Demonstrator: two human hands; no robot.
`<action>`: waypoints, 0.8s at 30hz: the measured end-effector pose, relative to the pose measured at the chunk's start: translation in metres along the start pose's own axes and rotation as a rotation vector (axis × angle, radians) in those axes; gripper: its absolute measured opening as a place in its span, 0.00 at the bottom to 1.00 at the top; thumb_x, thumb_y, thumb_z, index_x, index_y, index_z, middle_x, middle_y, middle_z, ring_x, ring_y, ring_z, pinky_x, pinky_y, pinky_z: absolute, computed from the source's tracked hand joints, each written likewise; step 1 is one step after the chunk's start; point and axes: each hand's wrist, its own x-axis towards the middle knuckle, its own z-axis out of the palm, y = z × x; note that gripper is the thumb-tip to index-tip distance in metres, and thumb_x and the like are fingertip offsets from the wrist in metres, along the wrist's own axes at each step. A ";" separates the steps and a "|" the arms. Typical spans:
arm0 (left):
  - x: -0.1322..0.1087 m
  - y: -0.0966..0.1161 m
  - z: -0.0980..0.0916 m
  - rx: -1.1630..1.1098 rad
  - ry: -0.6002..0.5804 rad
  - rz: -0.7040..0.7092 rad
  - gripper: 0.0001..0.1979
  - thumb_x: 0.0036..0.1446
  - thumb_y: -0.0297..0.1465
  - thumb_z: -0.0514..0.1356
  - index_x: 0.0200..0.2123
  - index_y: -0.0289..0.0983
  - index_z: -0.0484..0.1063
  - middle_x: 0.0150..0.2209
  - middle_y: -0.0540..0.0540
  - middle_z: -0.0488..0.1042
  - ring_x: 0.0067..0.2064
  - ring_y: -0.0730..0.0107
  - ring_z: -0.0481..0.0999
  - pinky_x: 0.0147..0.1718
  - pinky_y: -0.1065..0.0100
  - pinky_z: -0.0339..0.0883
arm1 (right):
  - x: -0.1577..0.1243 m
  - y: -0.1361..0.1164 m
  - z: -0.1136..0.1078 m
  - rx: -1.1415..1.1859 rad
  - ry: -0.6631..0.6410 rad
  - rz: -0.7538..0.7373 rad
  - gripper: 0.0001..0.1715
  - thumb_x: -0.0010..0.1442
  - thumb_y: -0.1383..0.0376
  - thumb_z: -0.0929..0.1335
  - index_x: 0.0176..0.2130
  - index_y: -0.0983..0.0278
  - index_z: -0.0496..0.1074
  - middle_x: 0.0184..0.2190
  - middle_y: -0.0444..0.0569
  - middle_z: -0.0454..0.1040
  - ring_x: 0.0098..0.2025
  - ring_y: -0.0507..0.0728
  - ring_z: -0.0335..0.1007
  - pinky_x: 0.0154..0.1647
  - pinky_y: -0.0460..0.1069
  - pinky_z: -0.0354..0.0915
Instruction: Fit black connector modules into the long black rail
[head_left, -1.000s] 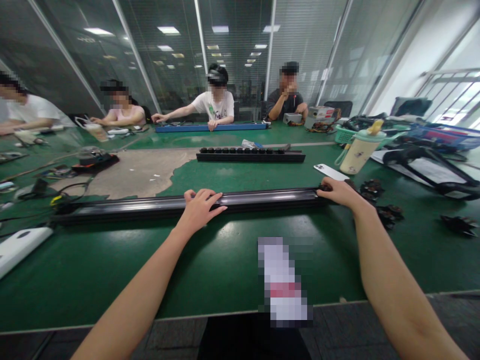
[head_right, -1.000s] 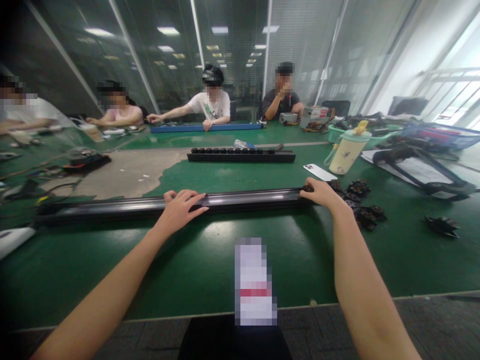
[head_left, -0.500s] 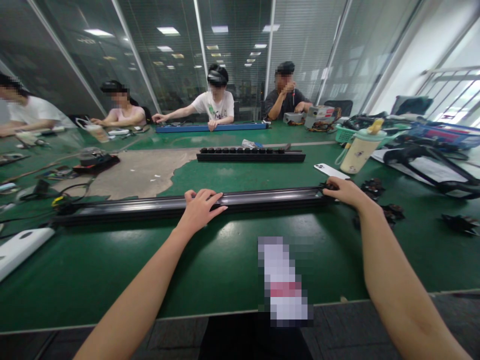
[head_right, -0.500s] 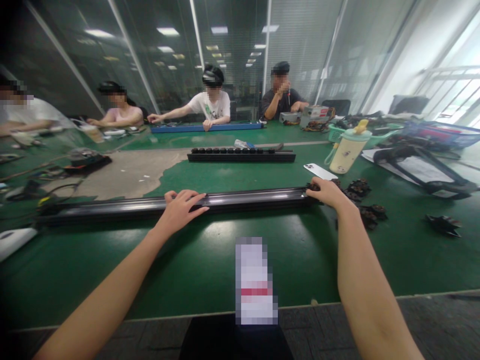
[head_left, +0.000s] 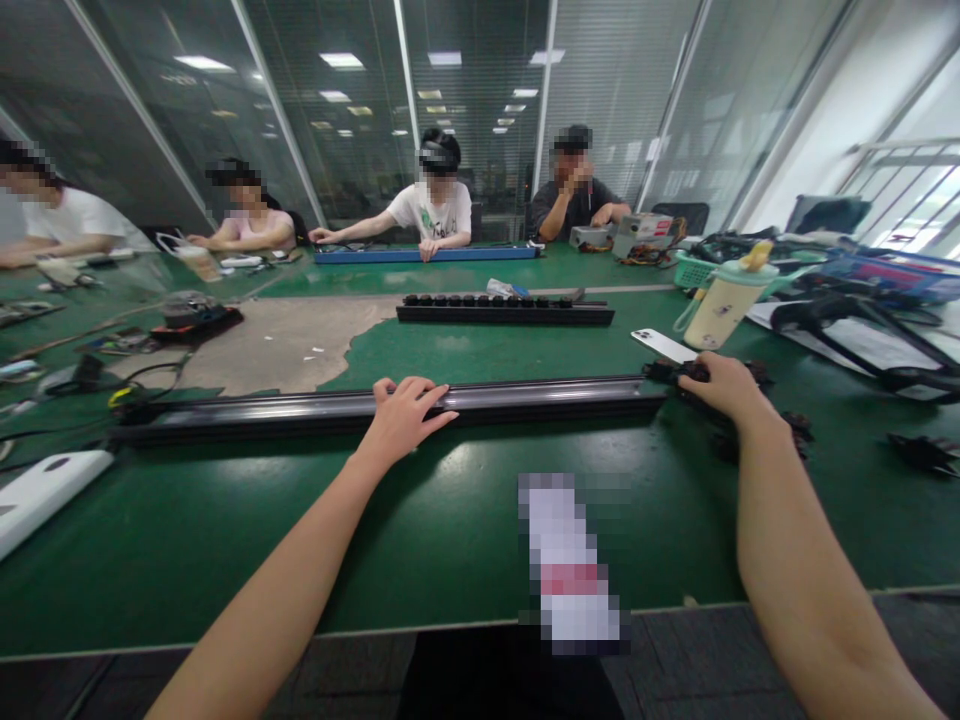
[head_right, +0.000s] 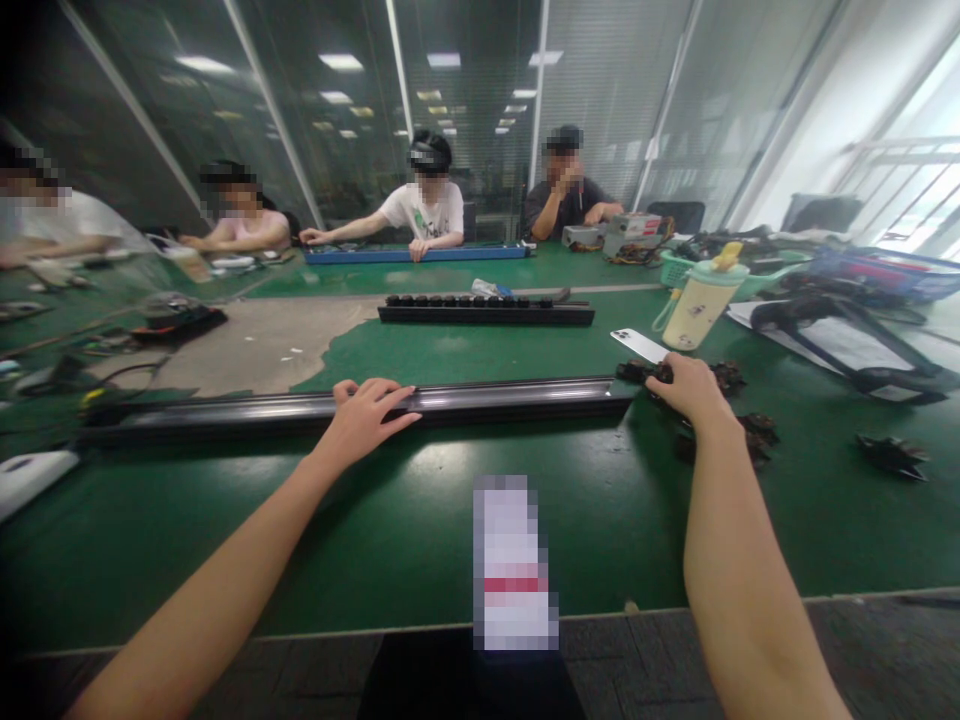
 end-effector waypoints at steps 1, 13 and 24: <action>0.000 0.000 0.000 0.000 0.001 -0.001 0.22 0.65 0.46 0.54 0.56 0.43 0.74 0.52 0.39 0.74 0.55 0.54 0.68 0.55 0.50 0.46 | 0.000 0.003 0.001 -0.027 0.010 0.043 0.21 0.61 0.54 0.65 0.43 0.70 0.70 0.42 0.65 0.75 0.40 0.61 0.65 0.40 0.53 0.57; -0.002 -0.002 -0.002 0.014 0.001 0.014 0.22 0.66 0.46 0.53 0.55 0.42 0.73 0.52 0.38 0.74 0.55 0.53 0.68 0.53 0.50 0.47 | -0.013 -0.001 -0.005 -0.018 0.240 0.425 0.30 0.64 0.52 0.62 0.53 0.75 0.63 0.47 0.77 0.71 0.48 0.70 0.65 0.42 0.57 0.57; -0.006 -0.002 -0.006 0.026 0.029 0.000 0.21 0.65 0.45 0.55 0.54 0.42 0.74 0.50 0.39 0.75 0.54 0.56 0.69 0.52 0.52 0.50 | 0.011 -0.004 0.021 0.224 -0.274 0.022 0.15 0.45 0.51 0.70 0.26 0.59 0.68 0.25 0.50 0.75 0.31 0.64 0.73 0.35 0.56 0.66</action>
